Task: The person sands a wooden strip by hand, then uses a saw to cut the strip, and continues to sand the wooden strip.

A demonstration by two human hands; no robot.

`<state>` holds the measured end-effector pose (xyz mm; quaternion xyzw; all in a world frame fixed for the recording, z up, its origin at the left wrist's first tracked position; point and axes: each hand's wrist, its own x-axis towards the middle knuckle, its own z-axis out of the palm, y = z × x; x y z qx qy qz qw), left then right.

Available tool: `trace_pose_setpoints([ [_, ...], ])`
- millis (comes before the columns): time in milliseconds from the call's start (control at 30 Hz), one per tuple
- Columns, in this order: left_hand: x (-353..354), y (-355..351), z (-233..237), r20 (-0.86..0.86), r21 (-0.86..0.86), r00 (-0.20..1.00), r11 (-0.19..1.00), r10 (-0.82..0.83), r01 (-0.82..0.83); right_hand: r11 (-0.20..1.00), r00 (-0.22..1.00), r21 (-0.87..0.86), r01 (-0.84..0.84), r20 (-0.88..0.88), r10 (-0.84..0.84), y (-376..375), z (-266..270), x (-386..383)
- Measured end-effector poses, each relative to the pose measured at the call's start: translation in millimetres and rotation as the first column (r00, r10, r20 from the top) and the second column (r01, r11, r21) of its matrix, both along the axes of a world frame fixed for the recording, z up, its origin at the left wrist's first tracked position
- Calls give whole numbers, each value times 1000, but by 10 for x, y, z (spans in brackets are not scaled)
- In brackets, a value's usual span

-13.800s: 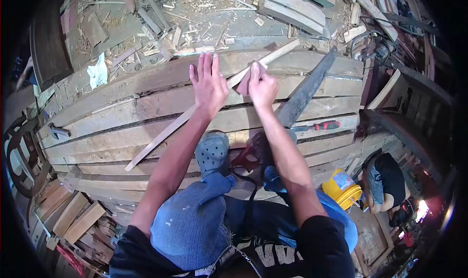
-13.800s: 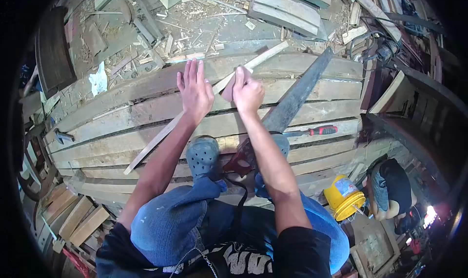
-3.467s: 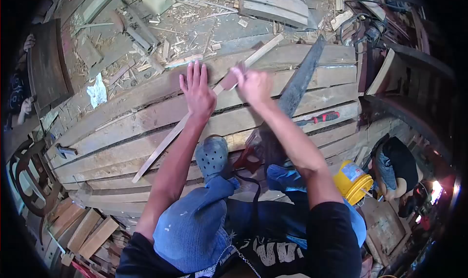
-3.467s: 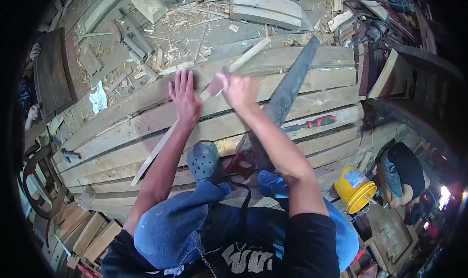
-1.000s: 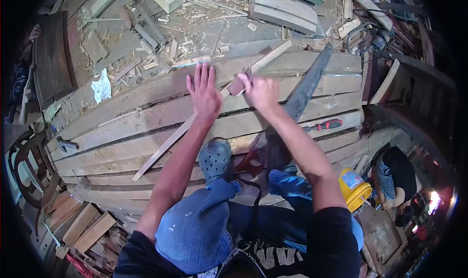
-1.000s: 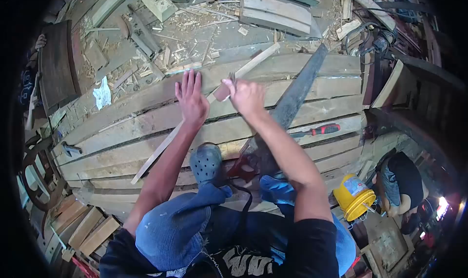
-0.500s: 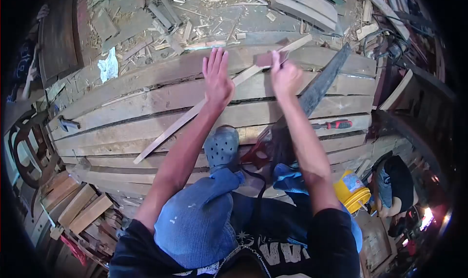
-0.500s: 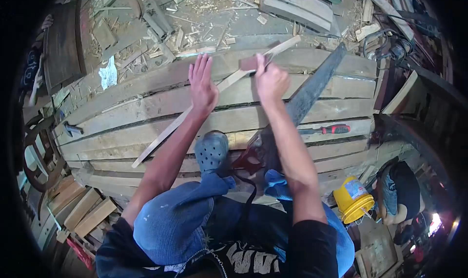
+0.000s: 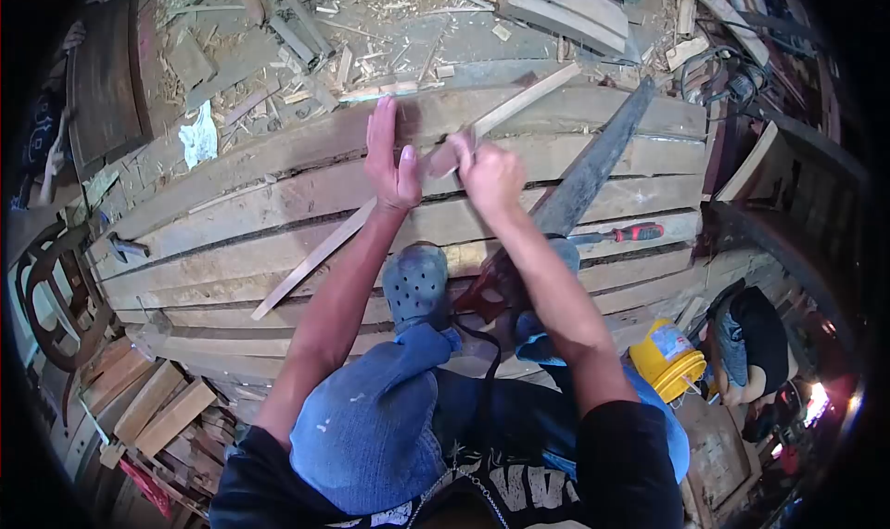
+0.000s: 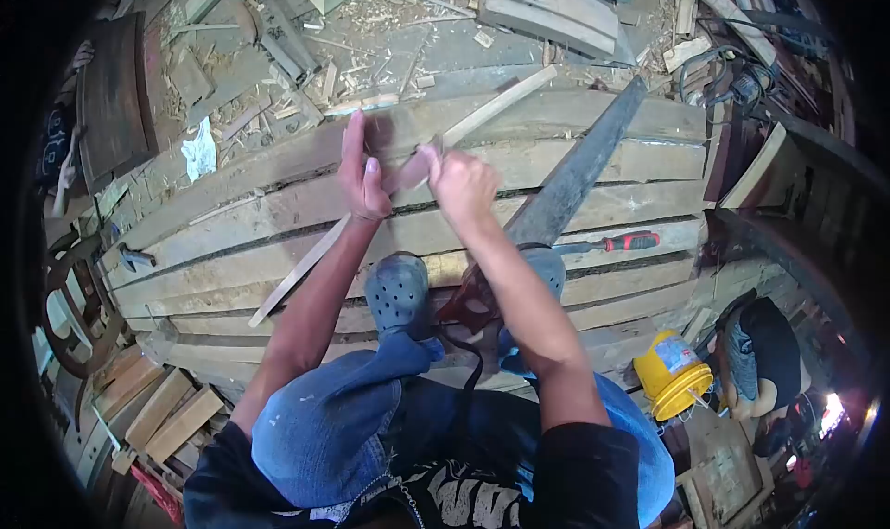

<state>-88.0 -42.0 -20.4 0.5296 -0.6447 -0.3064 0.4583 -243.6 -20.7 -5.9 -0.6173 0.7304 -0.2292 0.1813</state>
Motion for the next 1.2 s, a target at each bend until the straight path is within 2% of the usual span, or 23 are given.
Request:
trace_pose_setpoints([
  [100, 10, 9, 29, 13, 1, 1000, 1000, 5, -5, 959, 956, -5, 284, -72, -283, -126, -78, -73],
  [167, 4, 1, 2, -9, -20, 1000, 1000, -3, 3, 976, 977, 45, 213, -29, -212, 126, -79, 269],
  [200, 5, -25, -4, -22, -31, 1000, 999, -20, 19, 994, 994, -25, 102, 40, -101, 239, -19, 406],
  [233, 10, -34, -20, -34, -37, 999, 999, -35, 33, 997, 993, 5, 76, 86, -77, 248, -21, 417],
  [300, 33, -40, -62, 0, -19, 999, 999, -40, 40, 999, 999, -38, 25, 31, -24, 148, -72, 212],
  [333, 35, -34, -85, -10, -26, 999, 999, -41, 41, 994, 994, -53, 95, -56, -98, 50, -161, 80],
  [367, 51, 13, -84, -16, -27, 999, 999, -40, 40, 967, 966, -23, 252, -55, -253, -124, -82, -30],
  [433, 81, 21, -59, 1, -12, 1000, 1000, -20, 20, 950, 949, 37, 310, -74, -307, -246, -111, -166],
  [500, 22, -3, -51, -7, -42, 1000, 999, -15, 15, 958, 951, 3, 287, -123, -285, -96, -33, 56],
  [567, 13, -23, -38, -30, -44, 999, 999, -24, 23, 997, 997, -9, 77, -32, -77, 134, 18, 217],
  [633, 5, -28, -27, -11, -29, 1000, 999, -26, 26, 998, 999, 54, 22, -43, -20, 36, 50, 42],
  [733, 18, 8, -45, -8, -5, 1000, 1000, -19, 19, 963, 955, -22, 270, -118, -271, -290, -110, -307],
  [833, -10, -3, -19, -5, -31, 1000, 999, -21, 20, 945, 947, 101, 310, -122, -297, -165, -92, -31],
  [900, -7, -35, 2, 41, -43, 998, 998, -40, 41, 999, 999, 32, -10, -52, 11, 67, 31, 218],
  [967, -13, -53, -45, 30, -57, 999, 997, -45, 47, 999, 999, 30, -12, -32, 13, -2, -43, 21],
  [1033, 25, 0, -45, 30, -30, 999, 999, -34, 34, 956, 956, 118, 267, -157, -248, -249, -51, -303],
  [1067, 11, -2, 0, 17, -6, 1000, 1000, -21, 21, 954, 959, 144, 261, -150, -240, -196, -61, -259],
  [1133, 22, -2, 17, 39, -18, 999, 1000, -22, 23, 940, 941, 88, 329, -111, -319, -287, -28, -291],
  [1167, -17, -15, 32, 51, -28, 998, 999, -28, 29, 962, 965, 96, 255, -94, -246, -167, 13, -127],
  [1200, -1, -12, -5, 73, -37, 996, 998, -42, 45, 990, 989, 88, 111, -111, -101, 21, -74, 56],
])
